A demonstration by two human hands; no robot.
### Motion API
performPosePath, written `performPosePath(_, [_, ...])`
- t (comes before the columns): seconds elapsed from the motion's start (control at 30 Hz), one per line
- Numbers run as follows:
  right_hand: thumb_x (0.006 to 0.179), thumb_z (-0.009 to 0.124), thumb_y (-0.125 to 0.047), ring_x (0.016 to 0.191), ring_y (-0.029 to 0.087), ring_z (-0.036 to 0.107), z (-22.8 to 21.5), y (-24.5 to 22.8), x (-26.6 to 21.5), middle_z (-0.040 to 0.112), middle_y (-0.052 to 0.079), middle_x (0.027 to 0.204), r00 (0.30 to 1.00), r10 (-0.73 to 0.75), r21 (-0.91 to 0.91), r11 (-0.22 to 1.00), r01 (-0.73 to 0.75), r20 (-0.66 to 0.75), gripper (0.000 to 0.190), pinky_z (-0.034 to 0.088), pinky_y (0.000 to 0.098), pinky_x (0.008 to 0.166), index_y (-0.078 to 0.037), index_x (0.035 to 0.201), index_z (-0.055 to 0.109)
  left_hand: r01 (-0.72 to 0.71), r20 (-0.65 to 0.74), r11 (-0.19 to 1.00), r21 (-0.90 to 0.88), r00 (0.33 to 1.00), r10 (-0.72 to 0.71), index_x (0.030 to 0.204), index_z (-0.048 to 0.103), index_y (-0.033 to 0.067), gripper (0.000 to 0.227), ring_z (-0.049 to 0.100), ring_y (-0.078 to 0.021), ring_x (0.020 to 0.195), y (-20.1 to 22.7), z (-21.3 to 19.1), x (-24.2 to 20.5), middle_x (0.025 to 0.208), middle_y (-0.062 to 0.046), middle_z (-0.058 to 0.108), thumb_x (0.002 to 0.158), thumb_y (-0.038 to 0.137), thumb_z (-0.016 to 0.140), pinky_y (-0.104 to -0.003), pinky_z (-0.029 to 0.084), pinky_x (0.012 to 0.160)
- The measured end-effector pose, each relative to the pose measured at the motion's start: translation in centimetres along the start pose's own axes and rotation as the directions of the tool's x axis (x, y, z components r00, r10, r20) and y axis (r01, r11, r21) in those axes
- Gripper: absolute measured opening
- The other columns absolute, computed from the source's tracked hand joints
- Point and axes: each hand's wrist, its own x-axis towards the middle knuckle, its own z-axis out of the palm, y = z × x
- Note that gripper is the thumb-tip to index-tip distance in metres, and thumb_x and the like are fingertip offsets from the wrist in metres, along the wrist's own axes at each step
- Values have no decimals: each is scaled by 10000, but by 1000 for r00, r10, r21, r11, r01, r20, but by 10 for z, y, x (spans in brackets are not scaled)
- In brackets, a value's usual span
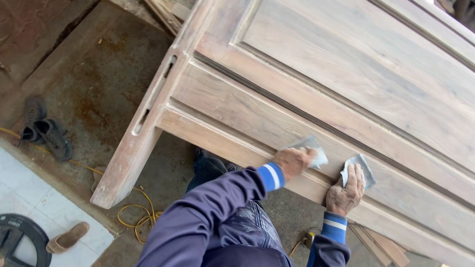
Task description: Sanding the surface of a large wooden door using sheets of sandpaper.
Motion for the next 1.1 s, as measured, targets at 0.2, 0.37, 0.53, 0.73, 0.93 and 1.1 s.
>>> performPosePath(0.2, [964,537,43,1424,373,514,-5,-7,-3,610,206,1471,1000,5,-9,1000,-6,-18,412,331,489,1244,-20,1346,676,468,-181,878,100,876,-446,1219,508,-44,253,741,-302,650,-199,-122,-75,823,-243,709,1017,72,608,-376,632,484])
performPosePath(0.37, [918,524,71,1434,376,514,1,1,-3,614,201,1473,1000,10,-31,999,-10,-29,462,341,481,1235,-21,1344,678,721,-288,690,64,675,-679,1101,513,19,149,734,-297,675,-254,-112,-73,862,-226,720,1099,162,554,-384,599,499])
performPosePath(0.53, [859,506,80,1424,382,512,1,2,-2,619,207,1463,1000,-11,-56,998,11,-3,520,339,486,1226,-19,1339,679,507,-217,859,66,848,-484,1319,496,-49,476,736,-320,676,-99,-50,-16,896,-255,713,924,159,660,-392,631,522])
performPosePath(0.73, [932,523,56,1426,369,521,0,5,-3,620,198,1467,1000,-16,-44,999,15,-24,453,345,479,1235,-27,1352,674,-48,-93,991,124,994,60,1148,569,10,202,754,-238,681,32,22,17,723,-159,678,1078,197,600,-345,624,526])
performPosePath(0.93, [936,526,62,1441,360,520,1,4,-6,620,190,1478,1000,-8,-9,1000,8,-25,460,338,476,1255,-28,1361,678,339,-63,938,73,940,-335,1262,528,-7,334,736,-295,612,-144,-74,-31,825,-230,704,973,123,635,-353,611,409])
performPosePath(1.1, [927,538,51,1434,357,527,3,8,-5,630,186,1468,999,-3,-26,1000,2,-33,436,339,471,1244,-28,1329,689,683,-332,703,198,721,-608,1137,535,14,123,747,-306,744,-298,-98,-58,924,-257,716,1112,127,575,-387,638,575])
